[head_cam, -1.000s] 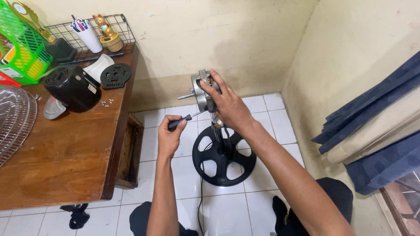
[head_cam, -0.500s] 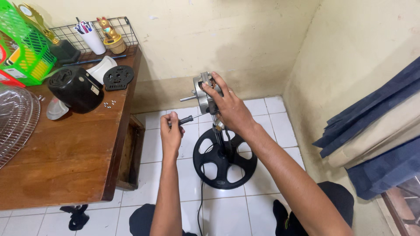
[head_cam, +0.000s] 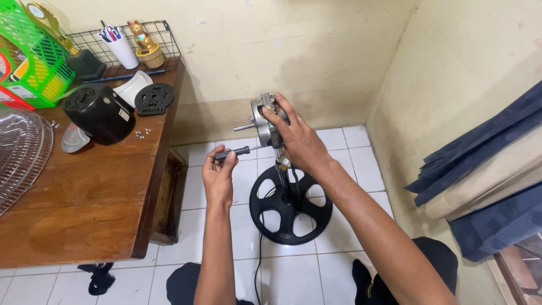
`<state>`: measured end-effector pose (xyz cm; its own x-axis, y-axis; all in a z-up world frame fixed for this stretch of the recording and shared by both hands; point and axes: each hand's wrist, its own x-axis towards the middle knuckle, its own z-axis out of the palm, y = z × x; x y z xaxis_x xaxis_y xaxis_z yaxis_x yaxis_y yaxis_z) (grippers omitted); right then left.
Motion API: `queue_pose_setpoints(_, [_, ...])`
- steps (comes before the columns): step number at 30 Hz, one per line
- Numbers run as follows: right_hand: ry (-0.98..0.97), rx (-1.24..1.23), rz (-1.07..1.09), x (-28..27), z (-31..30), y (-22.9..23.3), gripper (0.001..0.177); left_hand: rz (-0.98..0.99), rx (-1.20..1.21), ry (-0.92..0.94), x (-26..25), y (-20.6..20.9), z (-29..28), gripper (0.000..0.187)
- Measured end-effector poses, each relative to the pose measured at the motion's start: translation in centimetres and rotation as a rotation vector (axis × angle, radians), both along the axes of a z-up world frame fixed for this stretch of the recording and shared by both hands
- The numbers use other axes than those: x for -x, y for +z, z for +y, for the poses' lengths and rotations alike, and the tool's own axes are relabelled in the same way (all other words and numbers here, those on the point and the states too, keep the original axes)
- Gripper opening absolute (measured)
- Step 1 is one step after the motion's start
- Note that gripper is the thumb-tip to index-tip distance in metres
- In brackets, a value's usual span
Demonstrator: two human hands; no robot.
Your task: The person sits on the floor and uses a screwdriver to tighten screws on a fan motor mounted on a stand. They repeatedly adjust the motor housing and secure it with screws.
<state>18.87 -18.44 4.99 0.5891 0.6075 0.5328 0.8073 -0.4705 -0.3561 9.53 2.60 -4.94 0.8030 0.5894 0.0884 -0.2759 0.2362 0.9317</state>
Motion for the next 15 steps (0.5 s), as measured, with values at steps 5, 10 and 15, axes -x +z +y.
queue_pose_setpoints(5, [-0.005,0.014,0.000,-0.1,0.1,0.0,0.103,0.095,-0.010,0.009,-0.1,0.1,-0.8,0.034])
queue_pose_setpoints(10, [-0.002,0.009,0.004,-0.1,0.1,-0.1,0.103,0.323,-0.113,0.126,-0.2,1.0,-1.5,0.045])
queue_pose_setpoints(15, [-0.017,-0.006,-0.014,-0.3,0.2,-0.6,0.097,0.200,-0.166,0.129,0.1,1.2,-1.9,0.034])
